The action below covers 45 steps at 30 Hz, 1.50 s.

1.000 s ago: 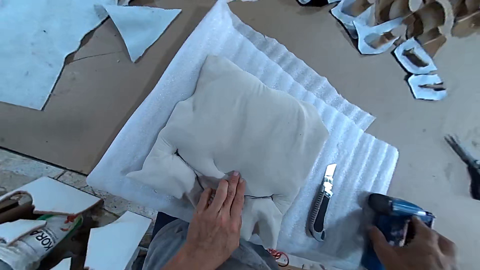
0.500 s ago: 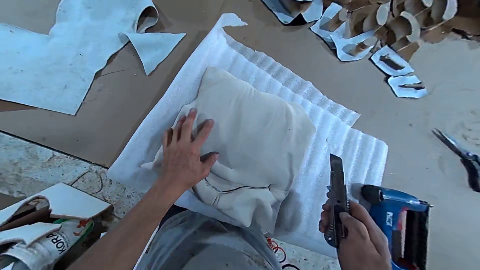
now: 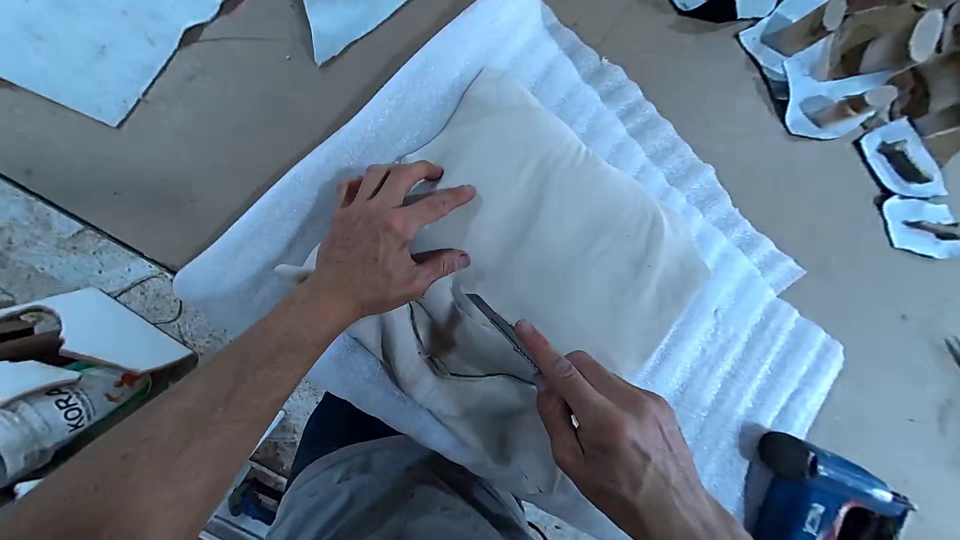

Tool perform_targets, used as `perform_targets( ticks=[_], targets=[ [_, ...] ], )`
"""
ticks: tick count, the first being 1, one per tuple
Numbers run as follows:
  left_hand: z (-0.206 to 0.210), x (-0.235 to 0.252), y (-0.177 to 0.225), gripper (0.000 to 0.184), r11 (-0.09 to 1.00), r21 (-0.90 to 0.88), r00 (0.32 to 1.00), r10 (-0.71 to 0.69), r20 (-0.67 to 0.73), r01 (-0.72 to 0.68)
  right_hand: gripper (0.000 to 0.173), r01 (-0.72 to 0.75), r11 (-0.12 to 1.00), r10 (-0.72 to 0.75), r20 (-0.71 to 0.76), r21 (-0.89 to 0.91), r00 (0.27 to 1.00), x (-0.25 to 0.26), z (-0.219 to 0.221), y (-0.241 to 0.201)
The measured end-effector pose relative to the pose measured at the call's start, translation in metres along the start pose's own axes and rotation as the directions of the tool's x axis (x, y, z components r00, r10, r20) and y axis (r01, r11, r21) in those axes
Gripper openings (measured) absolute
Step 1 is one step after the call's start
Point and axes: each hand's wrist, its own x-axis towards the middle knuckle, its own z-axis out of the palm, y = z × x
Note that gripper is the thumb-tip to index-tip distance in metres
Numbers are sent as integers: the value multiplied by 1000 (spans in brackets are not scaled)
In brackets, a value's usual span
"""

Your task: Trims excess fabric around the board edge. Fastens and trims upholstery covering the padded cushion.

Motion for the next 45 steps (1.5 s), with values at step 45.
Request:
perform_targets(
  ticks=[45],
  targets=[
    [1, 4, 0, 64, 1000, -6, 1000, 20, 2, -20, 56, 123, 964, -44, 314, -236, 948, 49, -29, -24]
  ],
)
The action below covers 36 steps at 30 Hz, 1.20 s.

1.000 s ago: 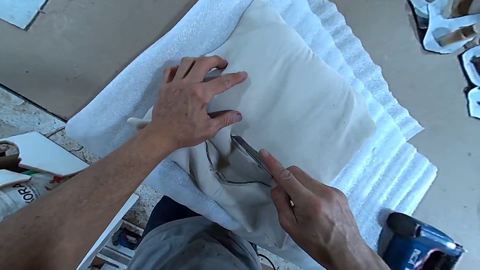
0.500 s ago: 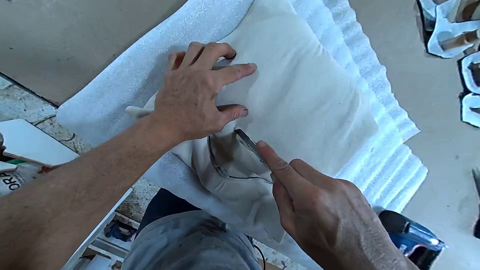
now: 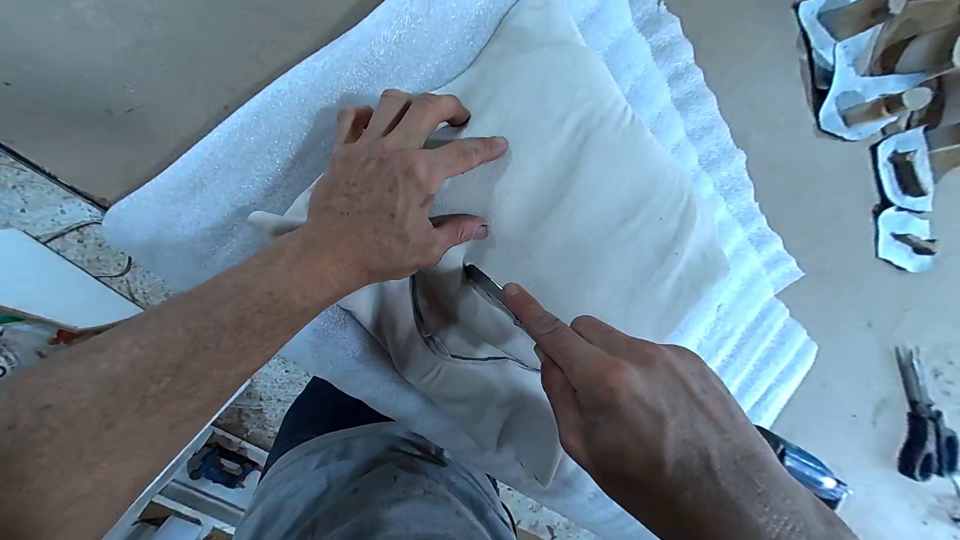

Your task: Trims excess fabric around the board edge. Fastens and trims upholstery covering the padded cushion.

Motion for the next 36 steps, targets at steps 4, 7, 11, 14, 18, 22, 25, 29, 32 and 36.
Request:
perform_targets(
  ticks=[4, 7, 11, 14, 18, 22, 25, 29, 32, 36],
  targets=[
    [0, -1, 0, 64, 1000, -3, 1000, -5, 3, 5, 55, 25, 1000, -25, 13, 8, 1000, -1, -4, 5],
    [-1, -1, -2, 62, 1000, 2, 1000, -6, 2, 6, 55, 30, 1000, -30, 12, -1, 999, 0, -2, 6],
    [0, -2, 1, 62, 1000, -18, 1000, 3, -1, -3, 55, 39, 999, -39, 24, -2, 999, -5, -5, 9],
    [0, -4, 0, 62, 1000, -12, 1000, 6, 0, -6, 56, 53, 998, -51, 36, -35, 998, -6, -5, 7],
    [0, -2, -1, 62, 1000, -5, 1000, 17, -8, -17, 56, 64, 995, -60, 44, -76, 997, -6, -7, 9],
    [1, -4, 1, 62, 1000, -18, 1000, 16, -1, -16, 57, 79, 993, -73, 68, -91, 995, -10, -12, 12],
    [1, -3, 0, 61, 1000, -14, 1000, 13, -7, -13, 57, 98, 990, -91, 73, -97, 993, -7, -13, 12],
    [0, -2, -2, 62, 1000, 3, 1000, 11, -9, -11, 56, 115, 988, -106, 86, -99, 991, -4, -16, 16],
    [1, -2, -1, 62, 1000, -5, 1000, 16, -5, -16, 55, 122, 988, -112, 102, -99, 989, -4, -18, 18],
    [1, -3, -2, 62, 1000, -3, 1000, 16, -2, -16, 54, 136, 986, -124, 114, -101, 986, -3, -20, 18]
  ],
)
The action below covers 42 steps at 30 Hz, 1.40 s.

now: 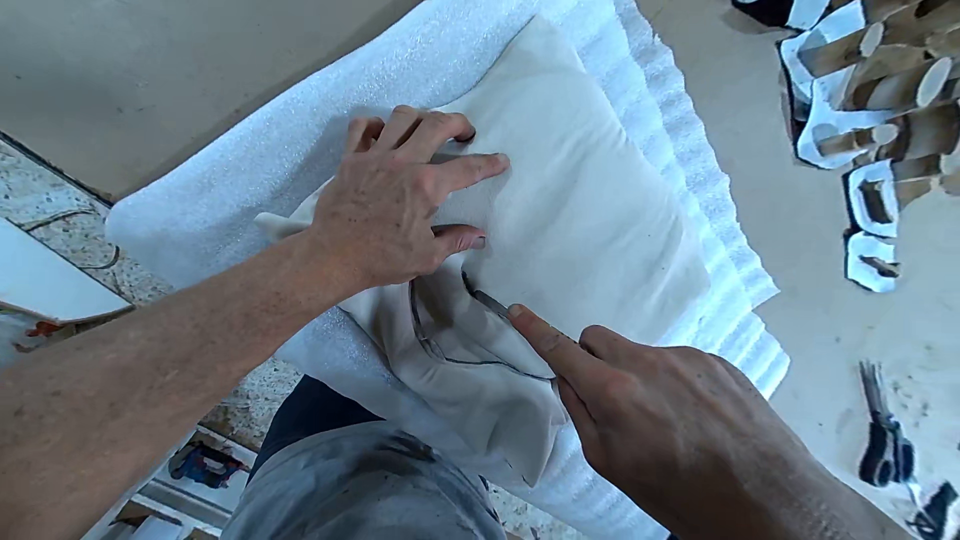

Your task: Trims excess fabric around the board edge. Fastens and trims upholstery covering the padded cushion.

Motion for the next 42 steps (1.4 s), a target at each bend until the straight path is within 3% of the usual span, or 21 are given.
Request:
perform_targets(
  ticks=[15, 17, 19, 21, 23, 25, 26, 28, 30, 31, 32, 34, 36, 39, 42],
  targets=[
    [-1, 3, 1, 60, 1000, 1, 1000, -1, -2, 1, 52, -2, 1000, 4, 53, -31, 999, 4, -10, -2],
    [-1, 0, 4, 60, 1000, -3, 1000, -1, -1, 1, 51, -48, 991, 48, 0, 126, 999, -11, -10, 3],
    [-2, 1, 2, 62, 1000, 17, 1000, 10, -22, -9, 44, -215, 896, 244, -27, 390, 969, -44, -22, 17],
    [-2, 0, 1, 63, 1000, 20, 1000, 12, -25, -12, 46, -471, 688, 562, 5, 552, 827, -95, -23, 26],
    [-3, -1, -1, 58, 1000, -10, 998, 29, -51, -29, 50, -680, 481, 808, 20, 553, 589, -130, 3, 30],
    [-10, -5, 0, 46, 995, -43, 993, 82, -86, -86, 52, -783, 314, 925, 14, 537, 381, -146, 44, 31],
    [-15, -7, 2, 39, 987, -26, 984, 155, -93, -158, 52, -796, 283, 945, -14, 535, 326, -148, 66, 32],
    [-26, -10, 1, 31, 918, 67, 919, 393, -31, -390, 51, -776, 331, 941, -126, 537, 314, -152, 105, 36],
    [-32, -9, -10, 31, 786, 122, 796, 597, 104, -606, 55, -739, 385, 923, -212, 553, 322, -165, 116, 31],
    [-35, -3, -17, 32, 723, 132, 733, 657, 175, -679, 57, -733, 375, 926, -258, 567, 275, -175, 116, 25],
    [-38, 4, -23, 35, 664, 129, 673, 701, 238, -737, 60, -743, 320, 944, -268, 588, 194, -188, 117, 16],
    [-41, 18, -31, 40, 556, 98, 554, 763, 333, -825, 68, -791, 91, 989, -147, 605, 2, -210, 125, -4],
    [-40, 29, -33, 45, 481, 73, 468, 789, 399, -873, 74, -801, -76, 997, 27, 594, -74, -221, 137, -21],
    [-35, 37, -36, 48, 435, 78, 423, 792, 440, -897, 77, -837, -129, 991, 42, 532, -126, -220, 160, -31],
    [-28, 43, -38, 50, 424, 63, 405, 798, 446, -904, 61, -805, -175, 985, 106, 567, -140, -232, 162, -18]
  ],
)
